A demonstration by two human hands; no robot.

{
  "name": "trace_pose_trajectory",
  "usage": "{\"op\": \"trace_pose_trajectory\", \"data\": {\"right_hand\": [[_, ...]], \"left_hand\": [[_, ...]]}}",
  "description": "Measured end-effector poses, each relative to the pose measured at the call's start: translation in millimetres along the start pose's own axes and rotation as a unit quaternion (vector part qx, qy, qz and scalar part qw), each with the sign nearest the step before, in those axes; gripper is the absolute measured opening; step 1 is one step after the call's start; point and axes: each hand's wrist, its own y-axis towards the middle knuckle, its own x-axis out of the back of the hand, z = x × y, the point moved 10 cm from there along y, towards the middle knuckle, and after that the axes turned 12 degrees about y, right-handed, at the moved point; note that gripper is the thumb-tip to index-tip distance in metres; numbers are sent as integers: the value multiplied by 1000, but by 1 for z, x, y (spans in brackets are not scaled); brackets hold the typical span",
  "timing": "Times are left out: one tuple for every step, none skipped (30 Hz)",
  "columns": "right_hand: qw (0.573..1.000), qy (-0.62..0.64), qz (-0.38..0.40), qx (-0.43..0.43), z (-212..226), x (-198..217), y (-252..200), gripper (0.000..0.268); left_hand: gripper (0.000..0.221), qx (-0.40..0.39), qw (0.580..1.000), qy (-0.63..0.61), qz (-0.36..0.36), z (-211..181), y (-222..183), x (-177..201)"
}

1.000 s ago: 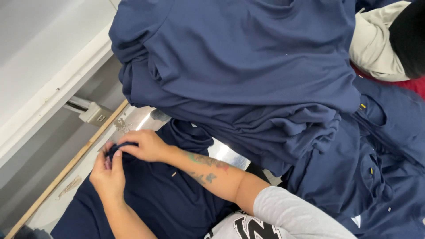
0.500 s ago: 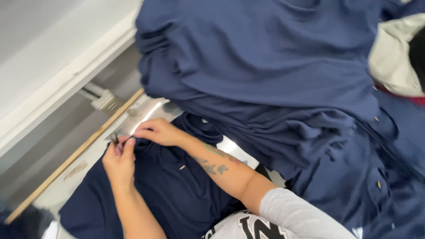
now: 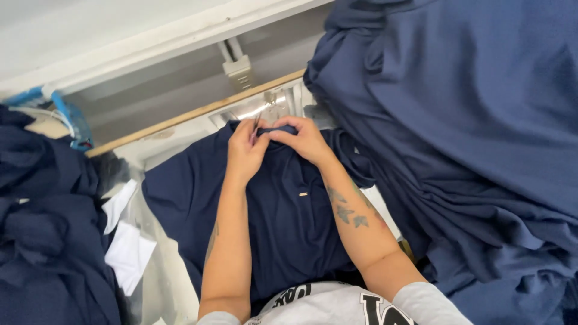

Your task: Trimming excess threads from blue shirts using small scissors in a factory setting.

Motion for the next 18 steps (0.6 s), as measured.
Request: {"op": "trace_pose_trajectory", "data": {"right_hand": [[1000,-13,-10,1,3,1,0,20],[999,-27,-20,2,7,3,0,17],[999,-27,-18,2,11,0,-1,17],[999,-23,-21,9,17,-1,-1,15],[999,-18,-27,16,22,-1,-3,13],[999,-18,-27,16,21,-1,-2,13],[999,-18,-29,21,21,-1,-2,14],[999,-19,-32,25,22,0,-2,14],[999,-19,-32,25,24,1,-3,14],[999,-17,-30,19,24,2,-3,13],[999,-14,-27,12,24,2,-4,13],[999,-13,-27,12,26,2,-4,13],[1000,-4,-27,2,26,2,-4,12],[1000,5,-28,-8,26,1,-5,12],[1000,5,-28,-8,28,2,-5,12],[1000,11,-18,-16,29,1,-5,12],[1000,18,-9,-24,29,0,-6,12],[1000,18,-9,-24,32,0,-7,12]], "left_hand": [[18,6,1000,-4,4,-4,1,1],[18,12,1000,-7,9,-9,2,2],[18,14,1000,-7,7,-9,1,3],[17,19,1000,-13,9,-9,1,4],[17,24,999,-19,13,-10,1,4],[17,25,999,-19,14,-16,1,8],[21,15,1000,-6,9,-25,2,12],[25,5,1000,7,4,-33,2,17],[25,5,1000,7,4,-41,2,23],[44,-4,999,32,22,-50,1,26],[63,-12,997,58,41,-59,0,30],[63,-11,997,58,41,-56,-1,31],[51,-44,995,86,30,-60,-2,33],[40,-76,990,114,19,-63,-3,35],[40,-76,990,115,19,-60,-2,37],[37,-114,978,171,23,-63,-3,37],[35,-151,962,225,28,-66,-5,36],[35,-151,962,225,29,-65,-6,37]]}}
